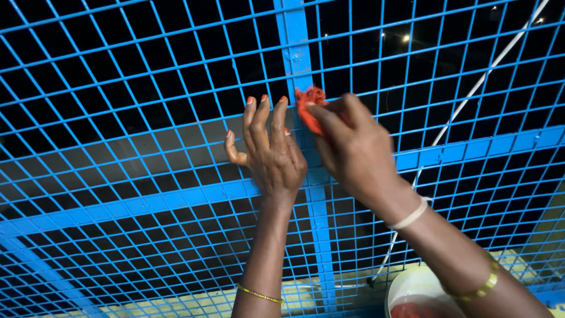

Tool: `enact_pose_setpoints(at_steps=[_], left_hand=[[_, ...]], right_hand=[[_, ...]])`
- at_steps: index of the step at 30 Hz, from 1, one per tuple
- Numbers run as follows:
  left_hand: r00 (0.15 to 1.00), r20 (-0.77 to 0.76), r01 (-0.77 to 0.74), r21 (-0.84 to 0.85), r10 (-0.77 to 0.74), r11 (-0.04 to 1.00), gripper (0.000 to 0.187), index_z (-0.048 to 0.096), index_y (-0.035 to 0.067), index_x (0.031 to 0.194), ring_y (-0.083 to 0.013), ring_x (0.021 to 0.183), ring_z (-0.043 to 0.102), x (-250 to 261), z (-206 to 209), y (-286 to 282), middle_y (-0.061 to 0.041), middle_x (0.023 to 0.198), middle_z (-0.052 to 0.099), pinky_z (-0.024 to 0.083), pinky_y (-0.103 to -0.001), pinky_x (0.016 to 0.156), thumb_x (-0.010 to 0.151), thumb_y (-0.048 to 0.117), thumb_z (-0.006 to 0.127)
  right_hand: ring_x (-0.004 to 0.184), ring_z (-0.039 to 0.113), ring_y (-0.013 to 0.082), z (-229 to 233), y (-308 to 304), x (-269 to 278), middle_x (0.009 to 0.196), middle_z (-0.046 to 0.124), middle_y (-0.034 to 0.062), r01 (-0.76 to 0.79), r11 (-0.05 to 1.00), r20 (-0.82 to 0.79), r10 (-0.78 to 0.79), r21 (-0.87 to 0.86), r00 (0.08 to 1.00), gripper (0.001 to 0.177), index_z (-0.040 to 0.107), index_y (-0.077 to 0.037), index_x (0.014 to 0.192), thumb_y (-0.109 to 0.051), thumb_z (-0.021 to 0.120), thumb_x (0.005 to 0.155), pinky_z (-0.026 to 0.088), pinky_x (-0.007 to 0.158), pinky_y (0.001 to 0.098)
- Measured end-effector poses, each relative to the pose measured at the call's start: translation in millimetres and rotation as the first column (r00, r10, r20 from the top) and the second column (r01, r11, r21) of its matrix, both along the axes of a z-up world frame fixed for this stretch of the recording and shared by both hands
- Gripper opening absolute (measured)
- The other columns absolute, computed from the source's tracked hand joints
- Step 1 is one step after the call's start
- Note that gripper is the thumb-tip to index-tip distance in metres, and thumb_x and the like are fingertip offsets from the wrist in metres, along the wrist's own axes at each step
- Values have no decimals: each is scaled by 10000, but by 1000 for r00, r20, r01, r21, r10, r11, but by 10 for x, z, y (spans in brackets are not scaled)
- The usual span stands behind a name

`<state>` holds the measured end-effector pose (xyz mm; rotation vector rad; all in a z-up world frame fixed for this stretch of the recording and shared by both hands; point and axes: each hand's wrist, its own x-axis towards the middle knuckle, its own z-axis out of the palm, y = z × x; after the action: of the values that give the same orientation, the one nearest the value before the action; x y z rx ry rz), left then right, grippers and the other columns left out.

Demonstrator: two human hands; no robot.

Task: The person wipes down the mesh of a blue metal gate using a red cloth, periodically dipping the cloth into a white bucket on the ground.

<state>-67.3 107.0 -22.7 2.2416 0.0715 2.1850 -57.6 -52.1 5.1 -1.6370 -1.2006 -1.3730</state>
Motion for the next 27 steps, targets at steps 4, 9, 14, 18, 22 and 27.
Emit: enact_pose_setpoints(at_steps=[4,9,14,18,22,27], left_hand=[[1000,-19,-25,-15,24,1000,365,600,205,1453,-211,1532,419,4,-2,13,-24,1496,572,80,-542,1245,1094,208,530],[1000,10,-27,41,27,999,439,560,181,1474,-253,1527,371,31,-80,41,-68,1513,496,98,-558,1221,1041,228,509],[994,41,-106,253,99,962,478,493,224,1530,-266,1511,323,157,-199,95,-34,1526,408,126,-559,1243,1080,368,564],[988,-4,-148,292,156,945,504,518,248,1506,-225,1488,371,147,-210,91,6,1501,483,143,-536,1204,1032,402,594],[987,-13,-150,291,161,945,472,538,253,1482,-216,1483,377,134,-201,75,11,1486,512,142,-534,1203,1033,392,589],[1000,6,-23,246,22,969,492,444,199,1481,-239,1483,383,137,-171,92,-11,1475,493,156,-542,1183,1024,304,592]], right_hand=[[931,633,376,-151,147,-33,1046,581,200,66,994,6,-66,-92,998,546,629,26,1330,-26,709,793,563,702,430],[911,654,345,-323,-175,-26,1010,607,166,4,985,-145,-30,-171,989,438,676,-42,1207,-22,734,774,572,698,419],[1112,646,350,-67,-685,139,1201,598,178,173,973,10,-176,153,984,506,669,-79,1349,53,741,866,597,897,378],[1037,638,386,124,-698,264,1177,577,223,273,942,35,-284,194,958,488,671,-40,1213,-29,876,770,581,819,425],[1013,668,330,137,-672,521,1156,623,148,365,910,64,-383,197,922,410,705,-60,1128,5,909,779,574,795,407],[949,690,257,-65,-935,538,1079,643,118,173,962,-31,-170,213,985,306,747,-74,1177,21,834,899,581,779,337]])
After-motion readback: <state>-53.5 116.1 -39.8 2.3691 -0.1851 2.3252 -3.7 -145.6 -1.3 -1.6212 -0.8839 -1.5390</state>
